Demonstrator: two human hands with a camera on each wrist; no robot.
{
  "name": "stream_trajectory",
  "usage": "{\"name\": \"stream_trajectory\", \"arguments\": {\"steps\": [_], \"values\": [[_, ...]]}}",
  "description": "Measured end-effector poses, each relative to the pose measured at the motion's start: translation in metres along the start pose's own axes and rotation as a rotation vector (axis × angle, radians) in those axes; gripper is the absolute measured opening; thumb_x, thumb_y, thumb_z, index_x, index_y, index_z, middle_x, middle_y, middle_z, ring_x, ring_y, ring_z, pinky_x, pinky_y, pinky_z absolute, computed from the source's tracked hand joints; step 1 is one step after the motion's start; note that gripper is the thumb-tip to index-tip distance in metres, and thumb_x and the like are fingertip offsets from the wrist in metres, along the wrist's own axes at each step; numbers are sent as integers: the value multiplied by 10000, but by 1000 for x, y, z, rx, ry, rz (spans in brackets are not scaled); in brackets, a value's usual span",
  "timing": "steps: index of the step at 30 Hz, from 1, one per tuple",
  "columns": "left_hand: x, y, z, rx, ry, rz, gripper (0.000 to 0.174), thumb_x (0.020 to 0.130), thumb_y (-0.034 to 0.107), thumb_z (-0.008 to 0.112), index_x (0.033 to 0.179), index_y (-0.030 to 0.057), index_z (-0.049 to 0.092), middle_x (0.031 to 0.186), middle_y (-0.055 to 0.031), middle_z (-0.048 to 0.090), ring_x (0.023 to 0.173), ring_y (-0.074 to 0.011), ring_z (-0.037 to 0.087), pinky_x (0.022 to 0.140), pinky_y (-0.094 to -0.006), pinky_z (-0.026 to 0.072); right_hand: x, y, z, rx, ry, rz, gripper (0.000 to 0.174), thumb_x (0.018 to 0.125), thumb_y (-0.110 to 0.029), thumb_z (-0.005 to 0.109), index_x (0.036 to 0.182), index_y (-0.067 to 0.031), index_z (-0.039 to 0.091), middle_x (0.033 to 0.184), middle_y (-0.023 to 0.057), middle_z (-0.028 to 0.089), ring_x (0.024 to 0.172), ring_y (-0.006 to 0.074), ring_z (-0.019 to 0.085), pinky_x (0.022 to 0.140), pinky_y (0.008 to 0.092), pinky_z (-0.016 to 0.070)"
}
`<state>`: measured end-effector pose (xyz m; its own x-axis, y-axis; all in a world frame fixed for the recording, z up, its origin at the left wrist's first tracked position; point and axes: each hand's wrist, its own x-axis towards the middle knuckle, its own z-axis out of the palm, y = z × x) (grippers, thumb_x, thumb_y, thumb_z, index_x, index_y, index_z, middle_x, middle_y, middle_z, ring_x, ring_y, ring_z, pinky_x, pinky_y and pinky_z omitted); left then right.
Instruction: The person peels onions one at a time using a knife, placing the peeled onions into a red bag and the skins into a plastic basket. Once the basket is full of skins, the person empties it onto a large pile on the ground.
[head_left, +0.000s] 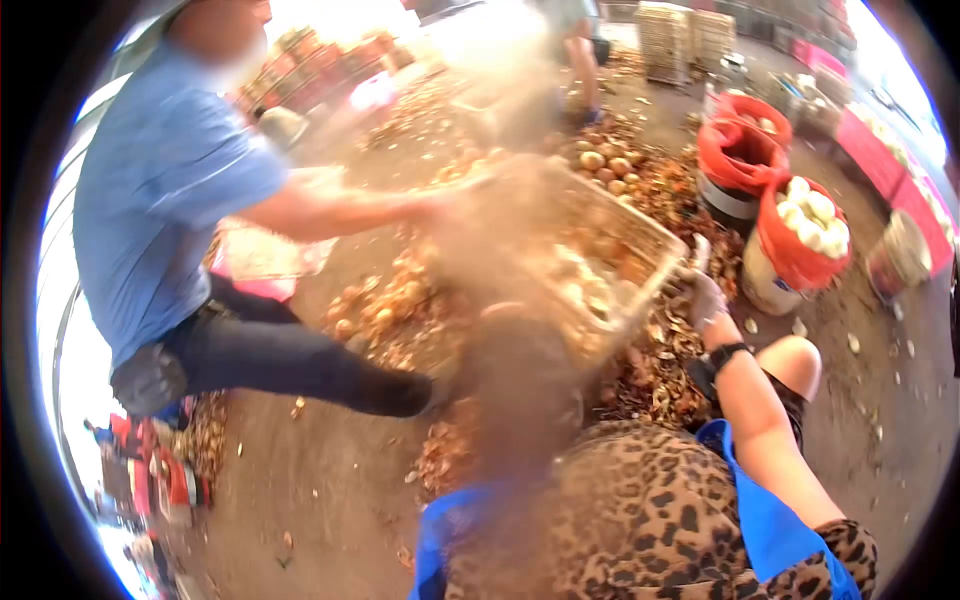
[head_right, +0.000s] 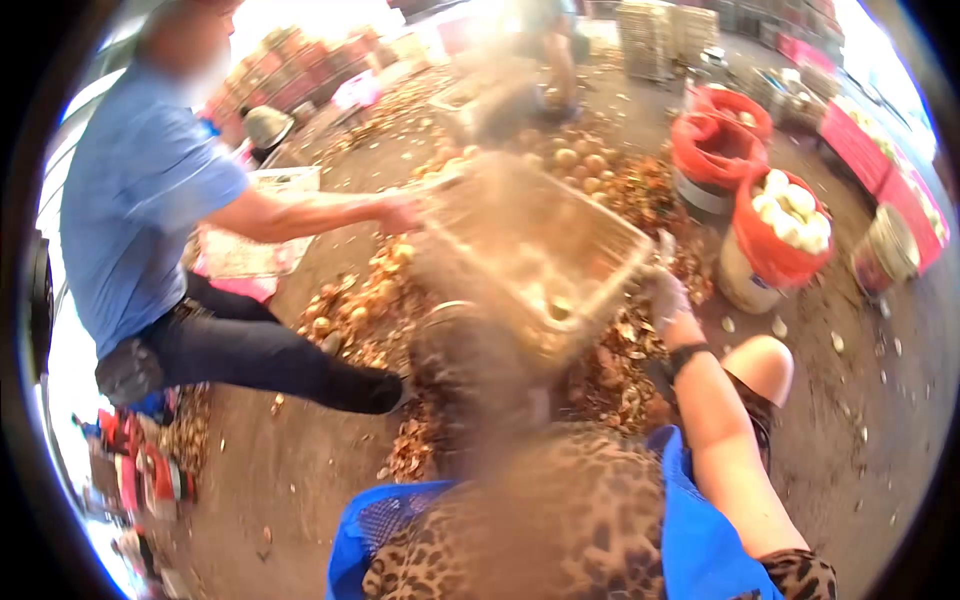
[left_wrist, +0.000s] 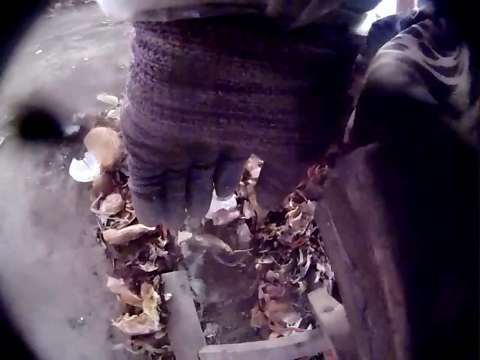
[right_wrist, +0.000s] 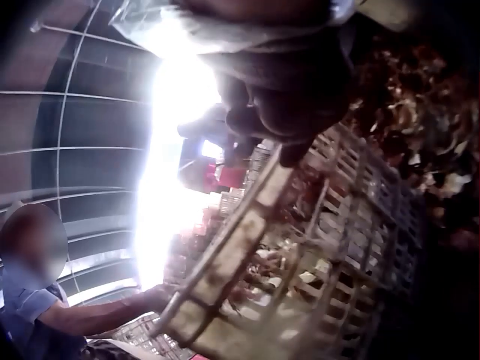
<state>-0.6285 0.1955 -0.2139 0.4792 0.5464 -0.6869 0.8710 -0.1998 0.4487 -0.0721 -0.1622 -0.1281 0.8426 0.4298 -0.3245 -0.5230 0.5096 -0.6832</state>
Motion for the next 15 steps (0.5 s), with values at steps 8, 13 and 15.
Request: {"name": "stream_trajectory", "arguments": {"steps": [8, 13, 15], "values": [[32, 25, -4, 59, -40, 29, 322, 770, 186, 690, 1033, 7, 642, 972, -156, 647, 909, -236, 607, 840, -356, 476, -3, -68, 105, 144, -29, -115, 163, 887, -176, 511, 922, -70, 629, 834, 65, 692, 669, 146, 651, 374, 226, 426], [72, 37, -35, 132, 19, 235, 309, 770, 175, 693, 1025, 7, 646, 967, -153, 649, 903, -230, 608, 836, -355, 477, -46, -138, 134, -203, -9, -136, 180, 878, -149, 514, 928, -33, 642, 745, 75, 681, 476, 116, 591, 362, 200, 436], [87, 59, -64, 85, 93, 398, 304, 770, 170, 694, 1022, 7, 648, 965, -152, 650, 901, -228, 609, 835, -355, 478, -88, -149, 160, -319, -19, -256, 214, 888, -173, 535, 996, -18, 636, 738, 82, 677, 457, 94, 582, 353, 159, 430]]}}
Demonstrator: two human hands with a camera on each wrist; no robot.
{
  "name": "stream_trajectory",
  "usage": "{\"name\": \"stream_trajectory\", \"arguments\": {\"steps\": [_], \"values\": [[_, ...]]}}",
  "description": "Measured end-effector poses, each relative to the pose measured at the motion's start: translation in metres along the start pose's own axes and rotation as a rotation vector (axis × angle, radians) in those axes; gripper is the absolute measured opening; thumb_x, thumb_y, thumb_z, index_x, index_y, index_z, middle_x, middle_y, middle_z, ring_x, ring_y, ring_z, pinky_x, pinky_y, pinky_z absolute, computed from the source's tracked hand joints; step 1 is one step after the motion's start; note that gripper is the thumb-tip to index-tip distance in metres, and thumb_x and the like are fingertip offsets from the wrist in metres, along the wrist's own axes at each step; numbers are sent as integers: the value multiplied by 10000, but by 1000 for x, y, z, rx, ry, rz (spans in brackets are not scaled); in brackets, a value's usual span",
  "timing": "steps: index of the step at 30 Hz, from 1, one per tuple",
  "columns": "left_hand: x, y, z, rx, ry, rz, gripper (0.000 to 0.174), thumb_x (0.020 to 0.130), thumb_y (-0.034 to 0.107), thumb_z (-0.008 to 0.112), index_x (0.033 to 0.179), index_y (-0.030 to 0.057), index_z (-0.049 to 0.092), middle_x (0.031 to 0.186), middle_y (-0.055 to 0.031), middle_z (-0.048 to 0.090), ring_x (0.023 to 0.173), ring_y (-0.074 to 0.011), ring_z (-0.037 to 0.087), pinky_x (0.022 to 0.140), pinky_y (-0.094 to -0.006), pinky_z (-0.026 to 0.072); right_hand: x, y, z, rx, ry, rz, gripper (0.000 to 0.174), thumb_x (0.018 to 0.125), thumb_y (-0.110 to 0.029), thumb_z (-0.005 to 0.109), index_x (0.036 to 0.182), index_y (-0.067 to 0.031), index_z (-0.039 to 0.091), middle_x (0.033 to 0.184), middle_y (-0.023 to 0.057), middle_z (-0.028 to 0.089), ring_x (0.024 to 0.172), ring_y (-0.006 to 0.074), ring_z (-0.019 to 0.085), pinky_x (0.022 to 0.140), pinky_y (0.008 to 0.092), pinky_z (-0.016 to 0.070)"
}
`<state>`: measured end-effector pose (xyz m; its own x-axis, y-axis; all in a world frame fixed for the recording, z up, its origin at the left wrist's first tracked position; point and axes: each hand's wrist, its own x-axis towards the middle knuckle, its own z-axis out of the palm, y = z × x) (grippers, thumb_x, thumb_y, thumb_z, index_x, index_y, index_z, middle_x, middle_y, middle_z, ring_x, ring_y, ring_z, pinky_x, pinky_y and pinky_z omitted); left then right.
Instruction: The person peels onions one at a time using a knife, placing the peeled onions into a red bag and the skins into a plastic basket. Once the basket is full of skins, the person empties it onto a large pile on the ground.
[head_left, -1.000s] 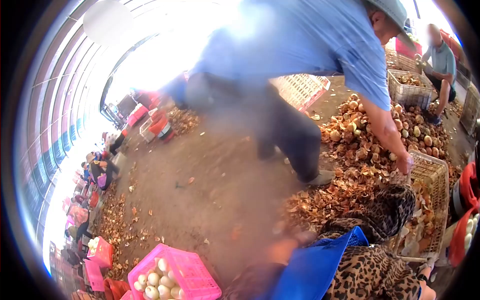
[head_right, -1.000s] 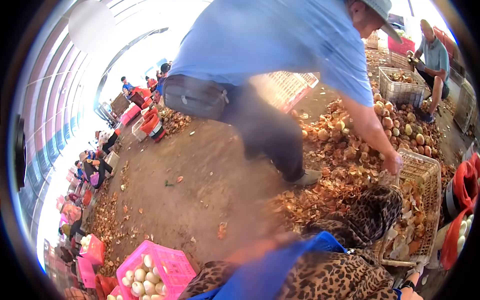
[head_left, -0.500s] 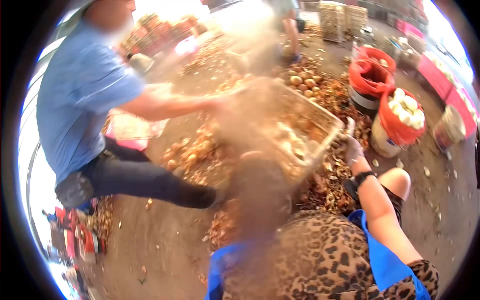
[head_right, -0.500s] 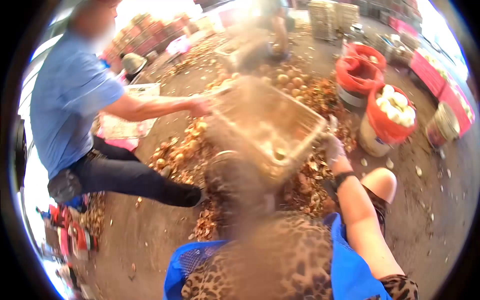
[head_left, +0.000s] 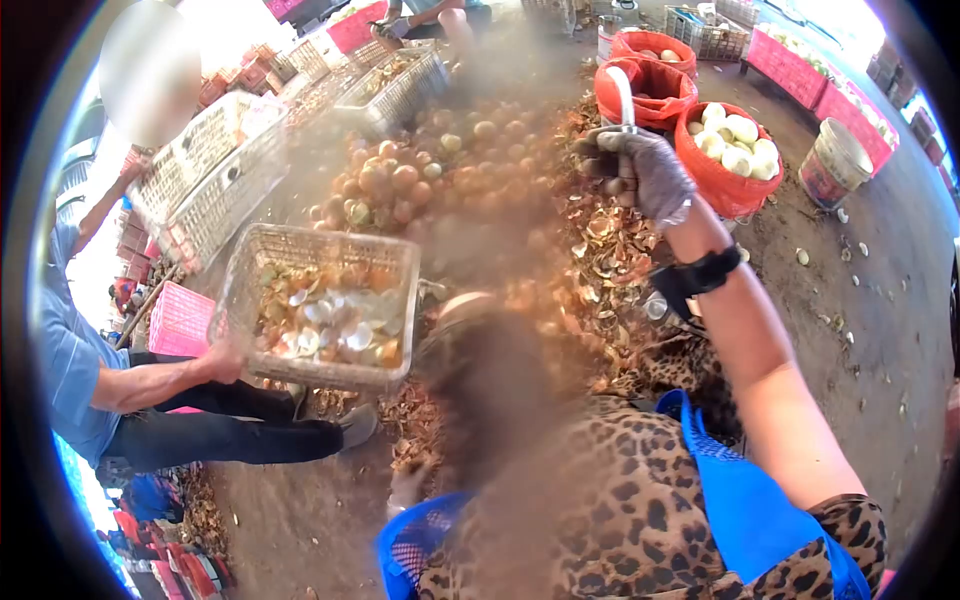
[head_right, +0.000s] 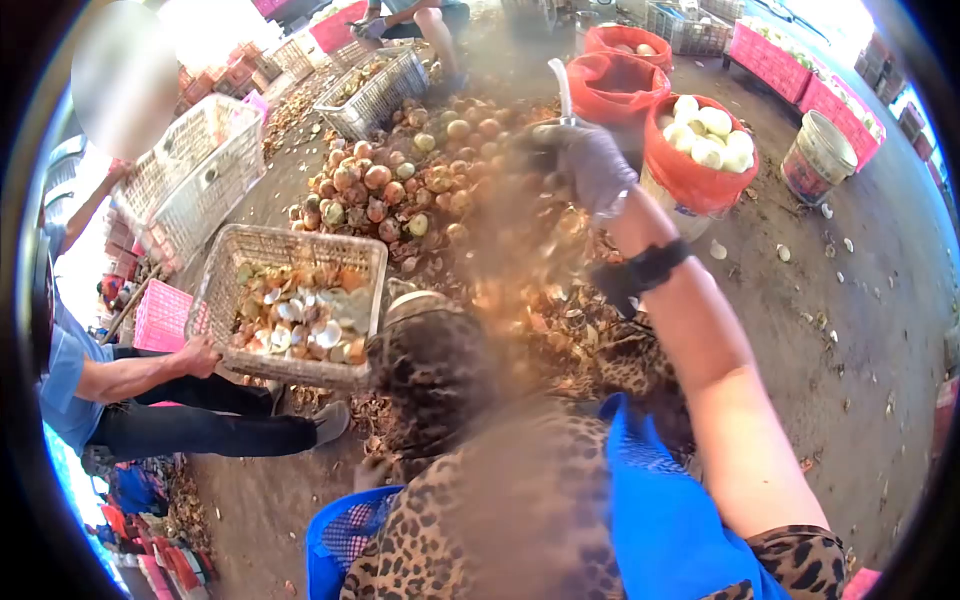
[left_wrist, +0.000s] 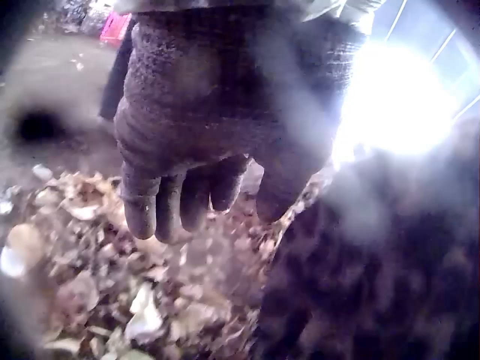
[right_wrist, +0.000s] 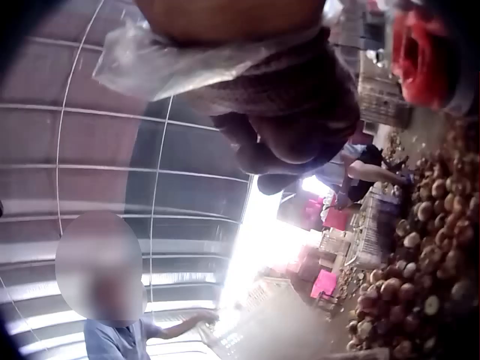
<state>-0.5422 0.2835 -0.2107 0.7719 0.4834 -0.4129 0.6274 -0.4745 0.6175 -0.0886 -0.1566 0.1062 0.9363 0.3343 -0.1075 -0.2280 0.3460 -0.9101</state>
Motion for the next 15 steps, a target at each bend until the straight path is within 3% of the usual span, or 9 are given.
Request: {"name": "stream_trajectory", "arguments": {"steps": [2, 4, 5, 6, 7, 8, 11, 12, 15], "values": [[14, 44, -35, -321, 120, 17, 273, 806, 182, 667, 988, -21, 653, 922, -69, 644, 792, -127, 581, 717, -275, 485, -14, -12, -4, -146, -17, -70, 230, 889, -202, 559, 1004, -18, 635, 735, 66, 675, 451, 68, 580, 341, 136, 415], [8, 145, -69, -504, 264, -93, 335, 823, 177, 644, 1100, -7, 599, 899, -49, 603, 784, -139, 549, 678, -269, 471, -28, -23, -22, -287, -54, -35, 226, 879, -220, 590, 994, -30, 635, 749, 34, 675, 438, 34, 570, 331, 123, 402], [11, 176, -81, -551, 313, 84, 337, 838, 196, 629, 1098, -12, 575, 937, -64, 591, 826, -154, 543, 736, -287, 462, -37, -25, -23, -289, -21, -68, 220, 874, -226, 597, 989, -42, 635, 796, 35, 679, 474, 37, 582, 348, 132, 418], [42, 156, -95, -333, 394, 313, 262, 861, 174, 611, 1078, 30, 578, 927, -24, 562, 819, -114, 527, 666, -241, 456, -33, -21, -45, -280, -18, -67, 221, 872, -229, 599, 991, -46, 632, 827, 39, 680, 513, 42, 597, 360, 140, 428], [42, 189, -104, -316, 539, 343, 297, 877, 193, 601, 1109, 12, 559, 955, -31, 554, 824, -116, 521, 731, -250, 447, -29, -15, -70, -269, -16, -62, 223, 870, -232, 601, 994, -49, 628, 858, 44, 681, 551, 47, 611, 371, 148, 438], [55, 206, -115, -366, 574, 143, 370, 885, 201, 593, 1179, -13, 523, 1047, -73, 557, 951, -154, 522, 835, -269, 437, -36, -21, -78, -209, -47, -8, 225, 866, -224, 609, 1000, -45, 621, 890, 48, 681, 589, 56, 622, 379, 153, 444], [105, 212, -147, -622, 717, 370, 673, 872, 377, 617, 1361, -16, 374, 1312, -171, 449, 1197, -254, 438, 993, -349, 369, -36, -10, -113, -186, 185, -73, 201, 875, -181, 590, 1013, -36, 607, 939, 68, 682, 653, 90, 651, 380, 168, 458], [80, 258, -153, -506, 767, 377, 758, 856, 438, 625, 1393, -11, 334, 1367, -183, 403, 1240, -272, 406, 1026, -369, 339, -37, -9, -119, -183, 219, -68, 198, 878, -180, 584, 1016, -39, 607, 941, 72, 681, 658, 97, 655, 381, 171, 463], [90, 298, -164, -487, 698, 298, 967, 780, 602, 635, 1444, 11, 255, 1443, -192, 335, 1296, -312, 362, 1076, -411, 282, -36, -3, -129, -176, 276, -59, 192, 877, -178, 585, 1010, -42, 610, 938, 78, 679, 660, 107, 655, 376, 175, 464]]}}
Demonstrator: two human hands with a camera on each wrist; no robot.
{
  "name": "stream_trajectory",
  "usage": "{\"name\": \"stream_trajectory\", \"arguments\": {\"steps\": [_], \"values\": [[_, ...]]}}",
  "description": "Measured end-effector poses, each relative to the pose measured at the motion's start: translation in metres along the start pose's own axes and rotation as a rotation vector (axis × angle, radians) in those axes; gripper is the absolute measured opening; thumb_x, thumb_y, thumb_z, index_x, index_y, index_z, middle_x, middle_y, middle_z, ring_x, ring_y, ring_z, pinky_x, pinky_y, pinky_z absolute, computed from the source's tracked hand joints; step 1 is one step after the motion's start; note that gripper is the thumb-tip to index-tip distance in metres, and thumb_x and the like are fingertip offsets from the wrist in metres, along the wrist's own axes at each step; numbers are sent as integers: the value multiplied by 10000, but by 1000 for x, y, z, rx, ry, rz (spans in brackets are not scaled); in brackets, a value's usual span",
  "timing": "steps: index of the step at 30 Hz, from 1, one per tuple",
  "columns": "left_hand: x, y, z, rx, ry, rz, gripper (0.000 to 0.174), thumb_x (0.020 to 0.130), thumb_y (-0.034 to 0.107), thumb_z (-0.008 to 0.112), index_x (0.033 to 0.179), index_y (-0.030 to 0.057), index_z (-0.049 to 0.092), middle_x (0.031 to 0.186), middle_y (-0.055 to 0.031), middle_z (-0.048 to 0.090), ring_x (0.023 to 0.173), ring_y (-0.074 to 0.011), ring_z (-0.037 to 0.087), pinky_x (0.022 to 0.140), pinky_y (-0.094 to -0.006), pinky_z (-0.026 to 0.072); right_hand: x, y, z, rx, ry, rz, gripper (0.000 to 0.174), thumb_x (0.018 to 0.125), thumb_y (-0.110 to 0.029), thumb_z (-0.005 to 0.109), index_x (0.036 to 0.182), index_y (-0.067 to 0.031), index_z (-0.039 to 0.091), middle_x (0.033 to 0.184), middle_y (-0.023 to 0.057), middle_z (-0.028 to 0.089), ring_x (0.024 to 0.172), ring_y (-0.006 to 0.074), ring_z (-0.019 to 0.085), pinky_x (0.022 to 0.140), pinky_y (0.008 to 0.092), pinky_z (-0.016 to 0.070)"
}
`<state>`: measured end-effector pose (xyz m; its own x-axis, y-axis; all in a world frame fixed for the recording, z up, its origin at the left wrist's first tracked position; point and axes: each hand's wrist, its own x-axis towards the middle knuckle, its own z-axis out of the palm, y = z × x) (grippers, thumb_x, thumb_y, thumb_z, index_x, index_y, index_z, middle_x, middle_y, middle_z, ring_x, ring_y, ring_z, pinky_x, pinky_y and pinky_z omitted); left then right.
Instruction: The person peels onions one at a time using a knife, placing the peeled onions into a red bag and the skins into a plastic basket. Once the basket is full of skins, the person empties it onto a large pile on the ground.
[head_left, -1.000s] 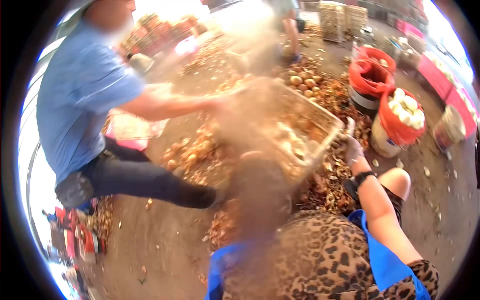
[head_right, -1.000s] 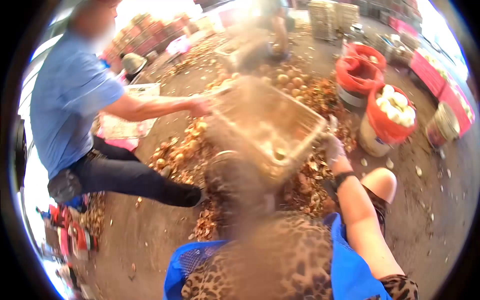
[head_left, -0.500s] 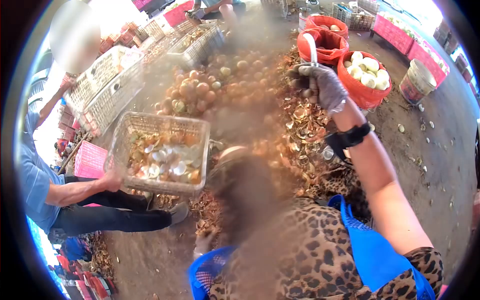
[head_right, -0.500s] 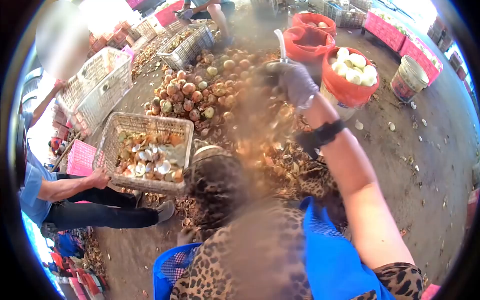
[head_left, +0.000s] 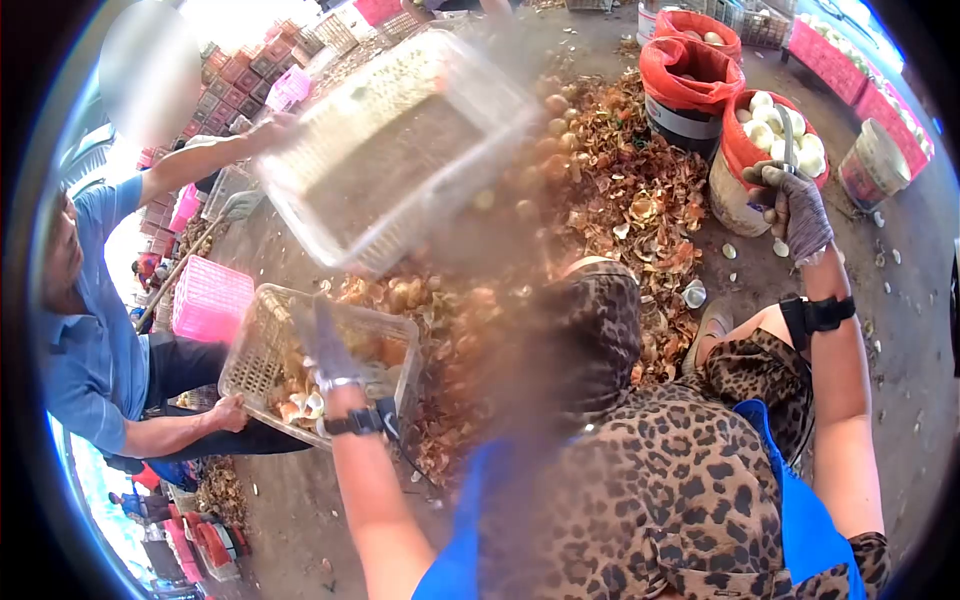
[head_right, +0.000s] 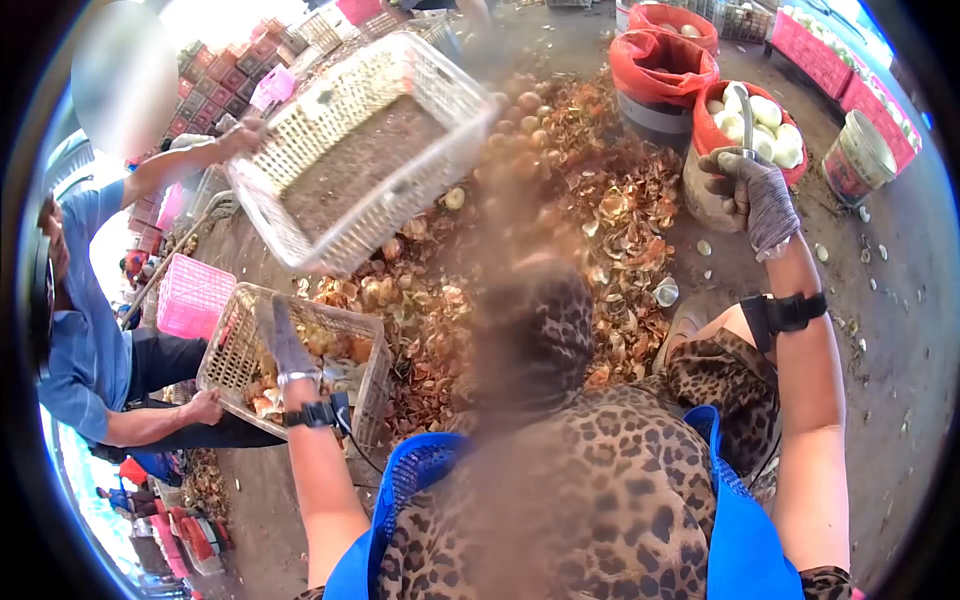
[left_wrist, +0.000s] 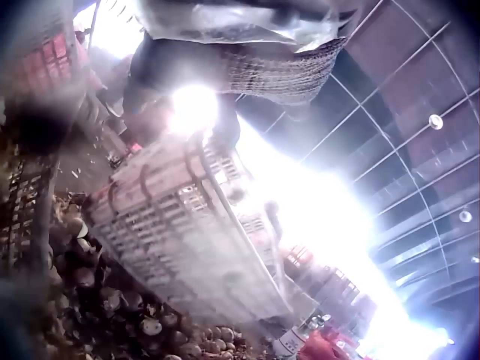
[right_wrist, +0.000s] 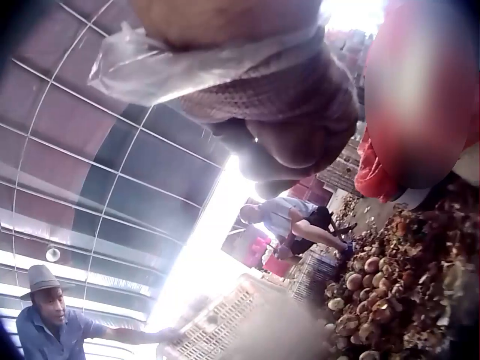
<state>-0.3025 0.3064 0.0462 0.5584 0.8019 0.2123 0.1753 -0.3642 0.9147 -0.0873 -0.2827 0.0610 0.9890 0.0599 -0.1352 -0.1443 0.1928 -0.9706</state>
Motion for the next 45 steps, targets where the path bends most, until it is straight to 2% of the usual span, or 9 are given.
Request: {"name": "stream_trajectory", "arguments": {"steps": [4, 15, 19, 24, 27, 31, 36, 40, 45], "values": [[27, -36, 51, -232, -161, -220, 1076, 694, 683, 667, 1452, 40, 256, 1438, -177, 351, 1288, -335, 366, 1054, -435, 313, 4, 22, -1, 83, -135, 73, 189, 872, -187, 589, 986, -40, 621, 864, 76, 681, 590, 104, 630, 343, 182, 427], [-19, -186, 94, -109, -299, -621, 443, 699, 65, 683, 1071, -142, 561, 971, -196, 624, 820, -268, 621, 719, -363, 505, 4, 12, 17, -114, 3, 127, 140, 859, -169, 578, 893, -53, 649, 725, 63, 661, 485, 84, 562, 351, 191, 391], [-60, -237, 94, -79, -508, -805, 305, 805, 185, 666, 1022, 13, 537, 833, -114, 625, 631, -247, 616, 513, -380, 535, 7, 18, 17, -102, -13, 149, 127, 843, -144, 602, 888, -27, 624, 790, 85, 664, 547, 114, 601, 362, 206, 414], [3, -132, 73, 1167, -546, -19, 500, 827, 457, 634, 958, -26, 640, 752, -189, 651, 682, -318, 613, 658, -434, 457, 17, 29, 18, -158, -97, 161, 104, 839, -101, 598, 889, -10, 599, 847, 106, 660, 594, 135, 625, 367, 220, 424], [31, -76, 96, 841, -163, 426, 359, 750, 169, 732, 1047, -8, 632, 969, -206, 643, 898, -380, 602, 860, -423, 469, 22, 33, 30, -223, -39, 167, 145, 845, -137, 595, 900, -7, 625, 741, 78, 652, 532, 108, 612, 354, 199, 426], [121, -101, 151, 863, -327, 417, 891, 680, 311, 778, 1370, -43, 337, 1336, -293, 445, 1255, -376, 435, 1021, -393, 378, 15, 16, 51, -301, -17, 205, 158, 830, -156, 602, 889, -16, 642, 673, 56, 636, 489, 86, 590, 349, 186, 421], [180, -126, 190, 650, -615, -210, 761, 665, 268, 745, 1276, -84, 460, 1232, -276, 545, 1143, -332, 533, 962, -364, 405, 23, 17, 33, -260, 11, 181, 161, 796, -160, 628, 874, -20, 650, 672, 53, 636, 488, 94, 584, 379, 202, 424], [167, -57, 213, 816, -791, -22, 385, 671, 282, 704, 942, 12, 657, 846, -153, 679, 841, -298, 633, 812, -397, 474, 29, 16, 24, -424, 84, 129, 146, 806, -160, 638, 873, -33, 662, 734, 40, 650, 570, 83, 610, 426, 202, 443], [178, 31, 263, 1129, -676, 861, 353, 655, 333, 706, 795, 10, 678, 784, -230, 638, 767, -387, 619, 709, -436, 489, 24, 5, 31, -274, 49, 65, 155, 819, -176, 623, 872, -37, 665, 718, 37, 647, 535, 64, 583, 422, 191, 427]]}}
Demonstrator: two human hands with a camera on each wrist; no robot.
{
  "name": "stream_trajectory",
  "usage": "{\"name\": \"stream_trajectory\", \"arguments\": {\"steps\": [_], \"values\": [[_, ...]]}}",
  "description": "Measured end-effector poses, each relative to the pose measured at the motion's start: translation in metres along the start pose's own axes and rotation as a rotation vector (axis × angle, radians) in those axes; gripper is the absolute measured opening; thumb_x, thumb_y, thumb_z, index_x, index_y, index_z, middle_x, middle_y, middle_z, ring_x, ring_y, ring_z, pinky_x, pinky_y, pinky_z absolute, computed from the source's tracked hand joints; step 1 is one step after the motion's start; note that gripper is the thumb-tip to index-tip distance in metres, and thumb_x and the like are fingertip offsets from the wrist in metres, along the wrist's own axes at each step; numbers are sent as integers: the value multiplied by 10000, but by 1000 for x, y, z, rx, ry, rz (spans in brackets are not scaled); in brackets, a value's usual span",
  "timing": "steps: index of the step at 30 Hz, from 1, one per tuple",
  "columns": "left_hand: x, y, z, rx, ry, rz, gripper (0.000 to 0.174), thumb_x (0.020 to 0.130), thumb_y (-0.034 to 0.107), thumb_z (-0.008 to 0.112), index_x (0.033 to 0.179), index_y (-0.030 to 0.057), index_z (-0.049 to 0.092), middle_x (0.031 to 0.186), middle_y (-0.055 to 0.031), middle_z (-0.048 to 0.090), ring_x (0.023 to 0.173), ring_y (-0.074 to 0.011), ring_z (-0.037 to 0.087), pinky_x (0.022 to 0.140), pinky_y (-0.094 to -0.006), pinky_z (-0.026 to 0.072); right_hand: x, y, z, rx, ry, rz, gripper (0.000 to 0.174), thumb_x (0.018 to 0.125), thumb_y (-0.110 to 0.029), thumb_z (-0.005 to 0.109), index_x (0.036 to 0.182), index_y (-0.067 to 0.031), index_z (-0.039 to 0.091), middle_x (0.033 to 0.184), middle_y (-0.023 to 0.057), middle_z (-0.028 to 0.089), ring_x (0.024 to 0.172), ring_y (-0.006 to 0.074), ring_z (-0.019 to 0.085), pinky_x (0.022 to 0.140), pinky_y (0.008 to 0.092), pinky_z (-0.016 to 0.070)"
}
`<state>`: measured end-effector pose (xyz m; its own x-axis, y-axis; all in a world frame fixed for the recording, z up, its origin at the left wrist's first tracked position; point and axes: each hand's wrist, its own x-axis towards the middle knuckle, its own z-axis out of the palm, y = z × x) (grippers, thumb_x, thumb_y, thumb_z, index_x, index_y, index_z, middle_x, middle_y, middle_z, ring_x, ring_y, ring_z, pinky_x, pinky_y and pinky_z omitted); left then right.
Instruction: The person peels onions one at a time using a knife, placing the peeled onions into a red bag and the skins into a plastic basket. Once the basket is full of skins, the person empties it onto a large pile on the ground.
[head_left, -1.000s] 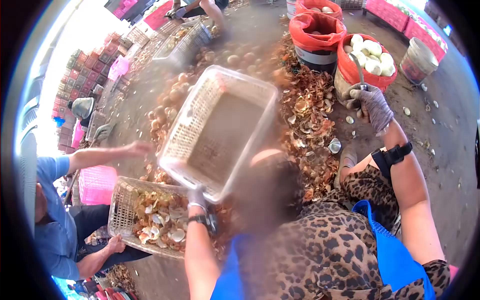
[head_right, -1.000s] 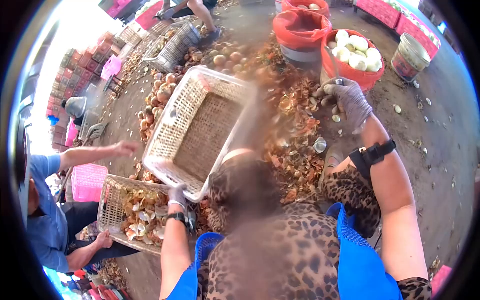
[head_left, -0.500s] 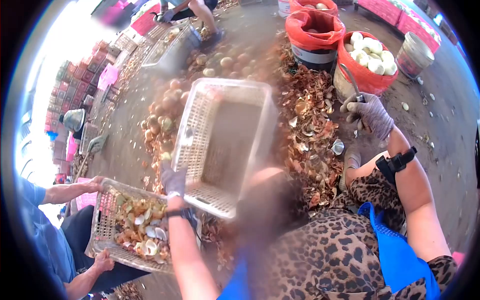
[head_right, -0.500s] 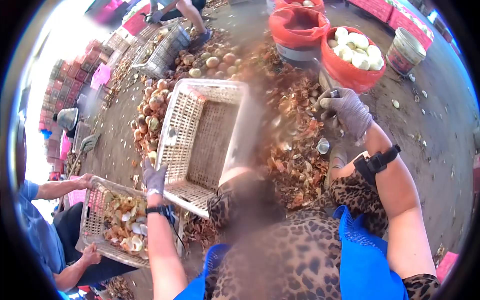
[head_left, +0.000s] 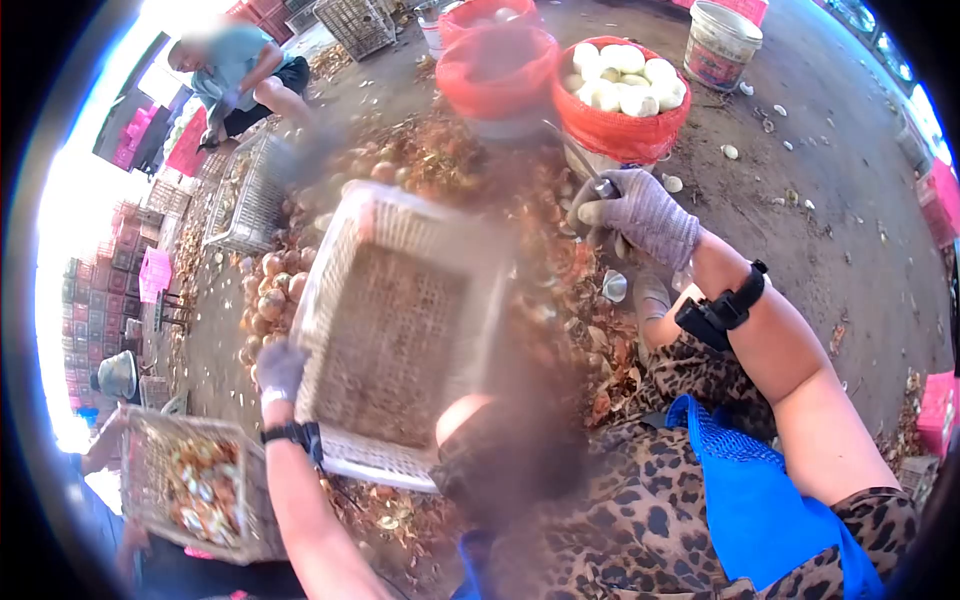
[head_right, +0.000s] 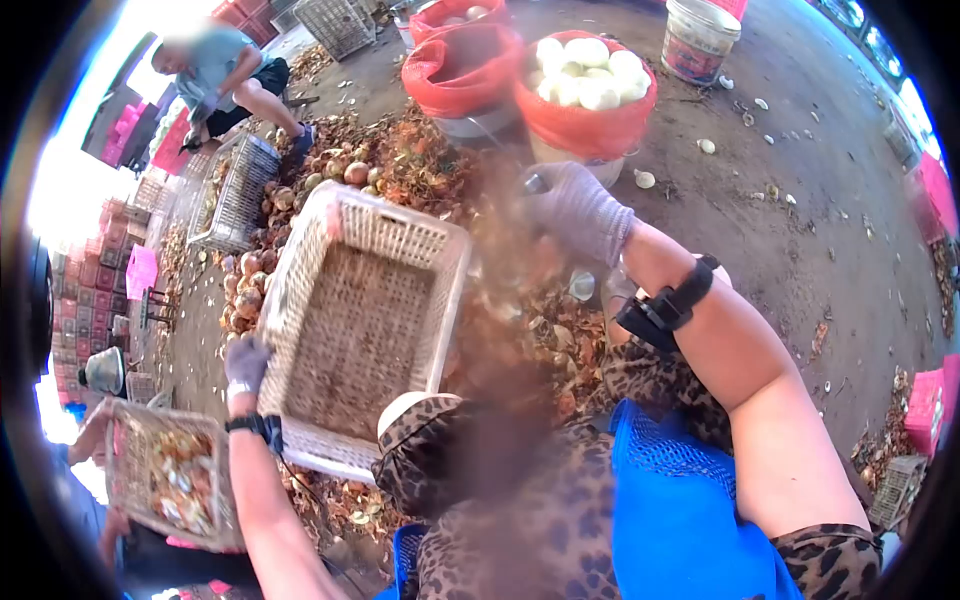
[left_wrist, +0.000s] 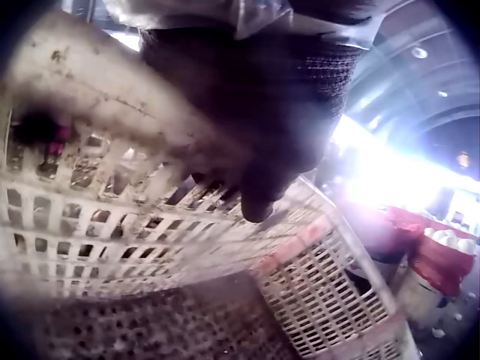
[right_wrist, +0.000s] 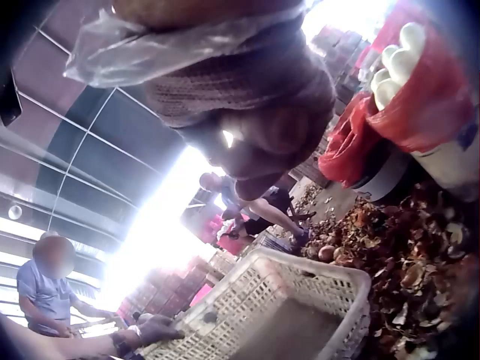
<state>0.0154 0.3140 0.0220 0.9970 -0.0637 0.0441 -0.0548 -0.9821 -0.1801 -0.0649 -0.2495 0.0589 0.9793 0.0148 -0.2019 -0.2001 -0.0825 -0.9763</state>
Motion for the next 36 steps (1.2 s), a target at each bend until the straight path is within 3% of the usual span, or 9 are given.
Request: {"name": "stream_trajectory", "arguments": {"steps": [6, 11, 17, 19, 22, 24, 28, 30, 36], "values": [[30, 99, -135, 30, 64, 19, 330, 694, 352, 681, 850, 62, 687, 900, -208, 651, 864, -350, 631, 765, -432, 492, -18, -13, -17, -11, 11, -5, 143, 820, -180, 614, 856, -47, 655, 708, 39, 642, 490, 50, 540, 385, 185, 390], [29, 118, -163, -39, 169, -49, 369, 707, 377, 677, 907, 67, 679, 887, -208, 657, 852, -356, 630, 746, -432, 480, -22, 2, -42, 102, 41, -98, 145, 788, -148, 659, 869, -28, 651, 748, 53, 671, 574, 77, 606, 416, 208, 427], [-15, 151, -105, -524, 256, -153, 369, 703, 366, 725, 851, 33, 674, 694, -144, 647, 630, -239, 609, 662, -380, 475, -27, 11, -58, 143, 178, -133, 119, 837, -130, 602, 892, -36, 650, 754, 50, 654, 533, 76, 583, 374, 197, 416], [-5, 135, -26, -547, 197, -242, 344, 718, 342, 725, 870, 36, 679, 727, -139, 650, 655, -213, 598, 670, -371, 474, -26, 14, -58, 160, 159, -138, 125, 832, -152, 616, 887, -46, 652, 721, 41, 649, 526, 86, 588, 372, 204, 411], [-25, 169, 36, -387, 75, -85, 306, 773, 312, 690, 955, 67, 668, 781, -125, 648, 686, -208, 605, 641, -356, 482, -23, 14, -51, 91, 84, -111, 114, 822, -141, 628, 892, -51, 638, 768, 35, 657, 571, 98, 610, 372, 216, 408], [-31, 177, 42, -595, -257, -3, 302, 787, 303, 677, 987, 80, 648, 775, -75, 636, 628, -165, 580, 570, -313, 474, -19, 14, -43, 90, 56, -68, 101, 830, -131, 620, 891, -51, 633, 773, 40, 656, 570, 94, 608, 371, 216, 409], [-30, 115, -42, -930, -394, -200, 310, 816, 303, 657, 1038, 90, 618, 802, -22, 632, 576, -111, 551, 497, -261, 459, -8, 30, -33, 82, 12, -97, 70, 850, -118, 606, 882, -57, 618, 731, 24, 642, 526, 86, 587, 364, 217, 403], [-65, 96, -116, -1067, -229, -381, 322, 837, 317, 649, 1059, 86, 617, 819, -22, 631, 593, -108, 556, 507, -242, 460, -12, 24, -28, 27, 8, -75, 70, 850, -122, 612, 880, -59, 609, 679, 9, 624, 488, 87, 570, 359, 217, 398], [-186, -21, -138, -1187, 213, -532, 180, 870, 250, 609, 970, 101, 612, 745, -14, 621, 605, -115, 574, 519, -275, 455, -10, 33, -14, 12, -8, -25, 61, 832, -122, 621, 836, -64, 603, 659, 19, 614, 481, 90, 568, 346, 226, 380]]}}
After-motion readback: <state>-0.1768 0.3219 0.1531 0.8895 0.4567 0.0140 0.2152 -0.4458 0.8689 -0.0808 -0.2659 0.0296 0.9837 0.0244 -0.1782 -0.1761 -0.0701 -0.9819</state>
